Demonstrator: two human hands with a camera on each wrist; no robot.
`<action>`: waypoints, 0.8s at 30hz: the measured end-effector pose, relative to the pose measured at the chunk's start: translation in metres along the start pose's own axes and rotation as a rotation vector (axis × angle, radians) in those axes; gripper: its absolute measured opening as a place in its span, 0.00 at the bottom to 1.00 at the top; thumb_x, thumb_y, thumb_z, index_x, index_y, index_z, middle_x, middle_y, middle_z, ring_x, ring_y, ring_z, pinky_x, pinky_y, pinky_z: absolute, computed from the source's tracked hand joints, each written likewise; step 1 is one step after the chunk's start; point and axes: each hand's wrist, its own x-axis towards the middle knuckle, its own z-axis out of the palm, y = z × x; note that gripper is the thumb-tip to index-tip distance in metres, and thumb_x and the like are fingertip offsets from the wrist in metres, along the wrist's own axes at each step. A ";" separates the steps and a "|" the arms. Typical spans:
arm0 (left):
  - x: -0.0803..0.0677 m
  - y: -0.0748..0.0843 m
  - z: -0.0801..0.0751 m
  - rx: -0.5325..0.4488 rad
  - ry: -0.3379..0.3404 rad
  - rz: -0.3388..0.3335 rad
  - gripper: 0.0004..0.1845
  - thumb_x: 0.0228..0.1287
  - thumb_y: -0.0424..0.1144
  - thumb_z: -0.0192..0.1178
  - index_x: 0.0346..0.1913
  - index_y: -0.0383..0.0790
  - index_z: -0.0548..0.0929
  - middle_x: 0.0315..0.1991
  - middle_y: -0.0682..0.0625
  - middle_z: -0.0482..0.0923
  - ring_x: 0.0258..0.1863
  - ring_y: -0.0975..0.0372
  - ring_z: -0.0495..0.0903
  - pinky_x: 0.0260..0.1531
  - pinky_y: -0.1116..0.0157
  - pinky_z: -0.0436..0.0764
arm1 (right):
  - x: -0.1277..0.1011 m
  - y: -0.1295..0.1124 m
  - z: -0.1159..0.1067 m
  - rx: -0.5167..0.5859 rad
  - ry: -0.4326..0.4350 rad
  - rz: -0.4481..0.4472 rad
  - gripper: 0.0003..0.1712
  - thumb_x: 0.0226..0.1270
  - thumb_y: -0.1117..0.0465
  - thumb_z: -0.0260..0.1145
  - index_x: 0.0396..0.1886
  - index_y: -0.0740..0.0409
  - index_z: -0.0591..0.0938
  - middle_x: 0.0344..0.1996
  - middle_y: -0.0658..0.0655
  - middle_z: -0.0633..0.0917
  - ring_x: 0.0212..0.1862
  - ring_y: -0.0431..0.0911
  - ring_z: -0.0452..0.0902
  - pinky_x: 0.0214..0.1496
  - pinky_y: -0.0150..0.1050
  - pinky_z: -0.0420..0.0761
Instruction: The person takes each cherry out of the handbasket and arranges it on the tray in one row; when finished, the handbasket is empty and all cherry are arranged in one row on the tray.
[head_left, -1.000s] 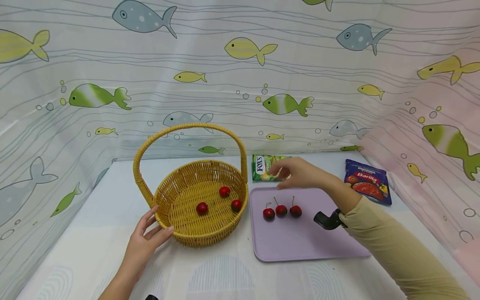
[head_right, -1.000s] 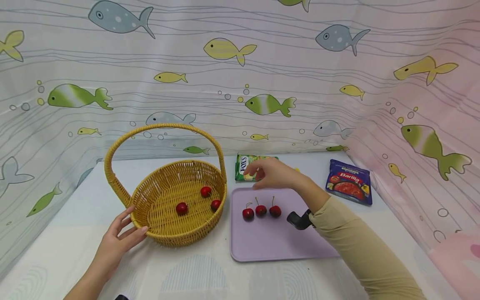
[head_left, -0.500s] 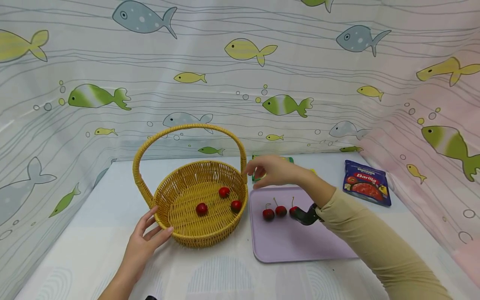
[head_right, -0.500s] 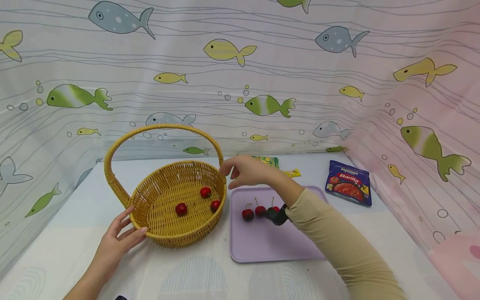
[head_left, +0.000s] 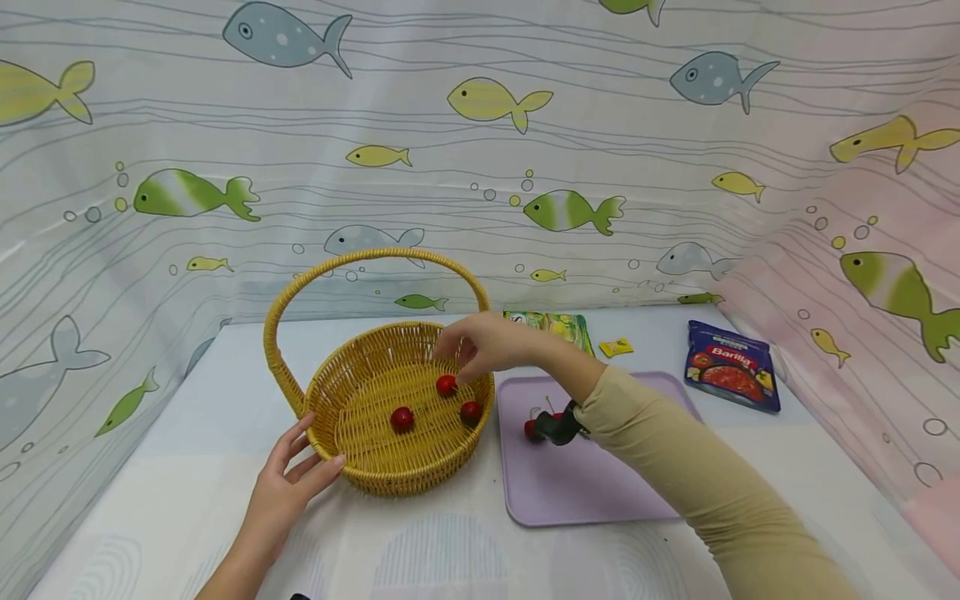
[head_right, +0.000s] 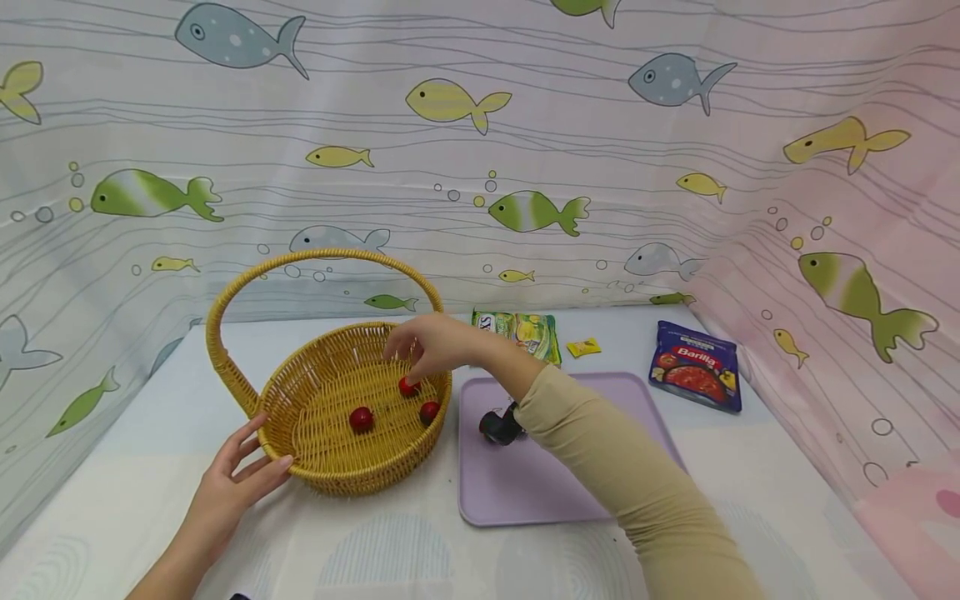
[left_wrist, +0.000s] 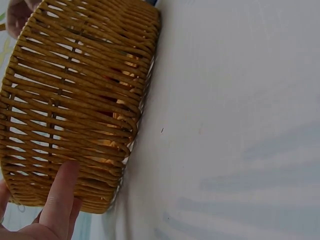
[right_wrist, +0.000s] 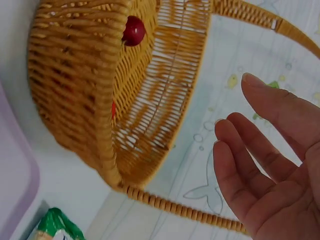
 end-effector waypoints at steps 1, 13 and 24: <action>0.000 0.000 0.000 0.001 0.000 -0.005 0.44 0.61 0.43 0.63 0.74 0.53 0.47 0.70 0.38 0.44 0.65 0.46 0.58 0.46 0.68 0.76 | 0.004 -0.001 0.002 -0.002 -0.009 -0.003 0.20 0.54 0.67 0.71 0.48 0.56 0.81 0.40 0.49 0.81 0.38 0.43 0.78 0.40 0.30 0.78; 0.000 -0.001 -0.001 0.002 -0.006 -0.020 0.44 0.62 0.44 0.62 0.74 0.53 0.46 0.70 0.38 0.43 0.65 0.47 0.58 0.46 0.68 0.76 | 0.055 -0.006 0.027 -0.005 -0.086 0.015 0.20 0.55 0.65 0.71 0.49 0.54 0.80 0.41 0.50 0.80 0.45 0.46 0.78 0.43 0.29 0.75; 0.000 0.001 0.001 -0.017 -0.008 -0.031 0.44 0.62 0.44 0.63 0.74 0.54 0.46 0.71 0.39 0.43 0.65 0.47 0.57 0.46 0.68 0.76 | 0.092 0.005 0.045 0.022 -0.163 0.092 0.18 0.54 0.65 0.72 0.46 0.54 0.82 0.45 0.53 0.80 0.50 0.46 0.75 0.41 0.29 0.76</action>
